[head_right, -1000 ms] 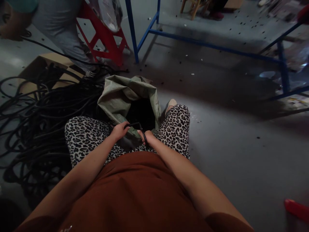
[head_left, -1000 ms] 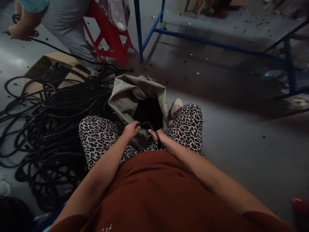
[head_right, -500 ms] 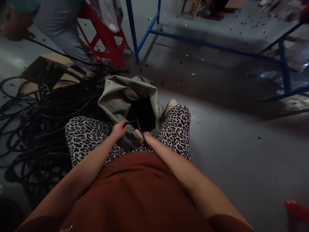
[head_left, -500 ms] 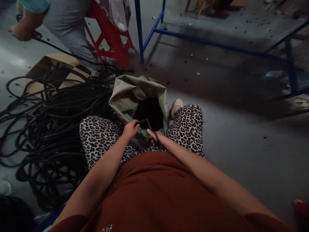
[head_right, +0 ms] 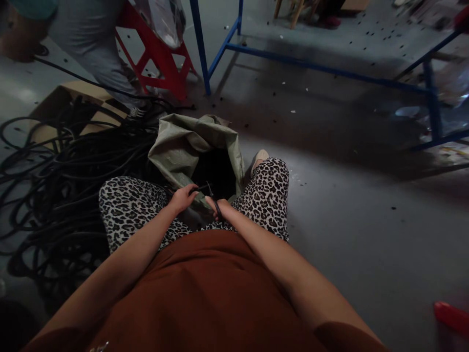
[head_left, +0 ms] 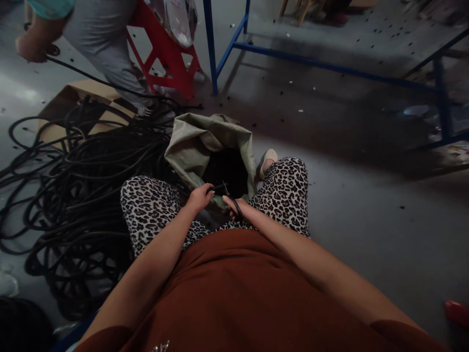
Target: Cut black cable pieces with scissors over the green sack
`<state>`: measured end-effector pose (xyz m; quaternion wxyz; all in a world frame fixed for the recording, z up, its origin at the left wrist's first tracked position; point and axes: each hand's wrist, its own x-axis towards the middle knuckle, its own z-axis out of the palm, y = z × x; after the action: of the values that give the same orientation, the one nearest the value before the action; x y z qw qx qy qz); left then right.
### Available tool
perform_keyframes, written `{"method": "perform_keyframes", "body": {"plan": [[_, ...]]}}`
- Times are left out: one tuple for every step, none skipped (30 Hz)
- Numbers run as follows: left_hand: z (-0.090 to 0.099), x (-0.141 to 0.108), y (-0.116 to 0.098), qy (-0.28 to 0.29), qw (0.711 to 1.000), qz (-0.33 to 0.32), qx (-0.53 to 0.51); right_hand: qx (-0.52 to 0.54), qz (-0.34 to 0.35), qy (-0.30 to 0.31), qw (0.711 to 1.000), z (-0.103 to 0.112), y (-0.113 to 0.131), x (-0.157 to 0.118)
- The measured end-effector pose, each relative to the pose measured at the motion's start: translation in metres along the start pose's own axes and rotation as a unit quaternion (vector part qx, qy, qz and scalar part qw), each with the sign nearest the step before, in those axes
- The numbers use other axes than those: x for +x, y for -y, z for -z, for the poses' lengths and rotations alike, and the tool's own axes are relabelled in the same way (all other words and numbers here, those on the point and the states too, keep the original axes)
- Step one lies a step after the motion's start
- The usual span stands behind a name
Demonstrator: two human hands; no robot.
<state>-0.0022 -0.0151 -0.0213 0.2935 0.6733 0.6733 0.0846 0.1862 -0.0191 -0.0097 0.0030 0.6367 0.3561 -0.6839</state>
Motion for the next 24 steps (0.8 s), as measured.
{"method": "perform_keyframes", "body": {"plan": [[0.0002, -0.0001, -0.0003, 0.002, 1.000, 0.001, -0.001, -0.005, 0.001, 0.002, 1.000, 0.0003, 0.0000, -0.0001], [0.0003, -0.0001, -0.0006, 0.003, 1.000, 0.001, -0.002, -0.010, 0.002, 0.003, 1.000, 0.0005, 0.0000, -0.0001], [0.0005, -0.0001, -0.0009, 0.004, 1.000, -0.001, -0.003, -0.013, 0.004, 0.004, 1.000, 0.0007, -0.0002, 0.0001], [0.0007, -0.0002, -0.0012, 0.005, 1.000, -0.004, -0.005, -0.013, 0.006, 0.004, 1.000, 0.0007, -0.0004, 0.0002], [0.0009, -0.0003, -0.0015, 0.005, 1.000, -0.009, -0.006, -0.010, 0.009, 0.004, 1.000, 0.0007, -0.0005, 0.0004], [0.0011, -0.0004, -0.0019, 0.007, 1.000, -0.012, -0.007, -0.006, 0.009, 0.003, 1.000, 0.0006, -0.0006, 0.0006], [0.0014, -0.0006, -0.0023, 0.007, 1.000, -0.014, -0.006, -0.002, 0.006, 0.002, 1.000, 0.0004, -0.0006, 0.0007], [0.0017, -0.0007, -0.0027, 0.008, 1.000, -0.013, -0.004, 0.002, 0.003, 0.000, 1.000, 0.0002, -0.0005, 0.0007], [0.0020, -0.0008, -0.0032, 0.010, 1.000, -0.011, -0.002, 0.006, -0.002, -0.001, 1.000, -0.0001, -0.0004, 0.0007], [0.0023, -0.0009, -0.0037, 0.012, 1.000, -0.009, 0.001, 0.010, -0.006, -0.001, 1.000, -0.0003, -0.0001, 0.0006], [0.0027, -0.0009, -0.0041, 0.014, 1.000, -0.008, 0.003, 0.014, -0.010, -0.001, 1.000, -0.0006, 0.0001, 0.0004], [0.0030, -0.0009, -0.0046, 0.016, 1.000, -0.007, 0.004, 0.017, -0.011, -0.002, 1.000, -0.0009, 0.0003, 0.0002], [0.0032, -0.0008, -0.0050, 0.019, 1.000, -0.007, 0.004, 0.020, -0.010, -0.001, 1.000, -0.0011, 0.0005, 0.0000], [0.0033, -0.0008, -0.0054, 0.021, 1.000, -0.008, 0.003, 0.021, -0.008, -0.002, 1.000, -0.0014, 0.0006, -0.0002], [0.0034, -0.0007, -0.0057, 0.022, 1.000, -0.008, 0.003, 0.022, -0.007, -0.003, 1.000, -0.0016, 0.0007, -0.0004], [0.0034, -0.0007, -0.0059, 0.022, 1.000, -0.008, 0.002, 0.022, -0.006, -0.005, 1.000, -0.0016, 0.0008, -0.0007], [0.0033, -0.0007, -0.0060, 0.023, 1.000, -0.008, 0.000, 0.022, -0.006, -0.007, 1.000, -0.0016, 0.0008, -0.0010], [0.0032, -0.0008, -0.0059, 0.024, 1.000, -0.008, -0.002, 0.021, -0.003, -0.009, 1.000, -0.0014, 0.0009, -0.0015], [0.0031, -0.0009, -0.0057, 0.025, 1.000, -0.007, -0.004, 0.021, 0.001, -0.011, 1.000, -0.0009, 0.0011, -0.0022], [0.0031, -0.0010, -0.0052, 0.024, 1.000, -0.005, -0.006, 0.020, 0.006, -0.013, 1.000, -0.0003, 0.0014, -0.0029], [0.0031, -0.0011, -0.0046, 0.023, 1.000, -0.003, -0.007, 0.021, 0.009, -0.016, 1.000, 0.0005, 0.0018, -0.0038], [0.0031, -0.0012, -0.0037, 0.019, 1.000, 0.000, -0.005, 0.024, 0.010, -0.021, 0.999, 0.0014, 0.0022, -0.0046], [0.0032, -0.0012, -0.0028, 0.015, 1.000, 0.003, -0.002, 0.027, 0.010, -0.026, 0.999, 0.0024, 0.0026, -0.0053], [0.0034, -0.0012, -0.0019, 0.012, 1.000, 0.004, 0.002, 0.032, 0.010, -0.030, 0.999, 0.0033, 0.0029, -0.0058]]}}
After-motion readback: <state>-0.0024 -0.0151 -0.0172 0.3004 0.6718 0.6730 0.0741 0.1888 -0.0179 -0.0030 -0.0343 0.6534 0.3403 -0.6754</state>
